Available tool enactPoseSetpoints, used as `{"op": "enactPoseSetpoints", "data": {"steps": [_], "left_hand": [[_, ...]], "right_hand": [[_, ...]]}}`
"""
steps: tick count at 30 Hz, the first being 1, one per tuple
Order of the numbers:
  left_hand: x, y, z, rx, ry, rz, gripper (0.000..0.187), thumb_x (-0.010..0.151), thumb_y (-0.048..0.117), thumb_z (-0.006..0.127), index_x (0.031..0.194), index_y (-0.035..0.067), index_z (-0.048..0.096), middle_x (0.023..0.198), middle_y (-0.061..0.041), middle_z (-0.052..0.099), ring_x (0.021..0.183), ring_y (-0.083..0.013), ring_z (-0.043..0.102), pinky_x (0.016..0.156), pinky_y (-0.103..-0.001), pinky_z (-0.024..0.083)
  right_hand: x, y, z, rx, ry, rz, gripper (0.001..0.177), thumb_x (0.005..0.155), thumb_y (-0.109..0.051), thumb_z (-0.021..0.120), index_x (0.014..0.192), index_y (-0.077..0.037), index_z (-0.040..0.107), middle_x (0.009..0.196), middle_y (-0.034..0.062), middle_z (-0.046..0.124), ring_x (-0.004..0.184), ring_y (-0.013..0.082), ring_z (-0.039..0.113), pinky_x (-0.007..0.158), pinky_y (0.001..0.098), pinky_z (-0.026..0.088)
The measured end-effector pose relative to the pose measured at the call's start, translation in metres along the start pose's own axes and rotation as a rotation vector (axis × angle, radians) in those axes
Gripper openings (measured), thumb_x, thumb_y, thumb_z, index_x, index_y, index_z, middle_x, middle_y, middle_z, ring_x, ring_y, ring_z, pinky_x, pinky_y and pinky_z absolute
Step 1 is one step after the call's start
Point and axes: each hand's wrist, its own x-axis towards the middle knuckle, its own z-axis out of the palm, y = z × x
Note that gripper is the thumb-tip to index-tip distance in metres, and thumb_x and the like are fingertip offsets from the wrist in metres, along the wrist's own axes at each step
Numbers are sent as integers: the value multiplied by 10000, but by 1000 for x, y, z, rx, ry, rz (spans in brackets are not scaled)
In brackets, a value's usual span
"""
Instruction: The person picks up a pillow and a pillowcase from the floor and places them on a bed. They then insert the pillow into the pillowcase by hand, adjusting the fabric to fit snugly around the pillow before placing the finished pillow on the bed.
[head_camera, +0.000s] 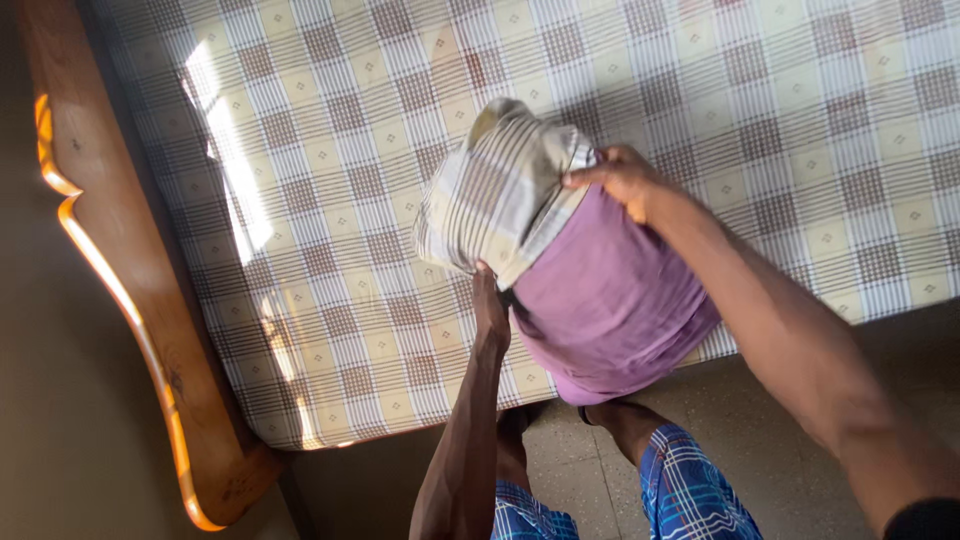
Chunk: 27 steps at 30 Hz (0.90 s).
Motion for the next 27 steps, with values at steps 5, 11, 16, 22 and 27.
{"op": "enactPoseSetpoints", "data": {"steps": [5, 11, 16, 22, 27], "left_hand": [[-7, 23, 54, -246, 135, 274, 658, 965, 421, 568, 1447, -12, 452, 1324, -131, 615, 1129, -197, 641, 959, -352, 515], [-39, 57, 98, 8, 615, 546, 378, 990, 156, 713, 1125, -186, 624, 932, -206, 620, 783, -268, 566, 665, -402, 450], [24, -2, -38, 442, 552, 447, 286, 1002, 177, 573, 1046, -94, 651, 868, -149, 637, 745, -252, 599, 639, -399, 476], [9, -40, -170, 88, 459, 202, 269, 991, 186, 473, 1048, -15, 643, 946, -138, 691, 853, -260, 669, 758, -409, 552], [-18, 56, -121, 768, 682, 642, 238, 971, 156, 630, 1129, -20, 610, 1136, -202, 577, 1077, -323, 573, 896, -443, 511]], "right_hand": [[-96, 7, 86, 333, -98, -561, 736, 686, -183, 876, 1341, -124, 547, 1173, 33, 730, 1068, 151, 693, 954, 345, 595], [-141, 6, 197, -459, 276, -842, 466, 796, -200, 806, 1138, 5, 565, 935, 184, 706, 846, 333, 710, 741, 455, 568], [-78, 48, 237, -635, 188, -859, 360, 777, -111, 771, 1054, -15, 561, 906, 212, 682, 832, 418, 679, 720, 521, 525], [-33, 127, 273, -637, -232, -881, 368, 777, -22, 657, 1129, 11, 556, 967, 222, 670, 892, 398, 693, 755, 500, 551], [-46, 141, 272, -792, -352, -628, 149, 992, -90, 644, 1121, -25, 678, 1045, 164, 747, 927, 260, 732, 864, 375, 561]]}}
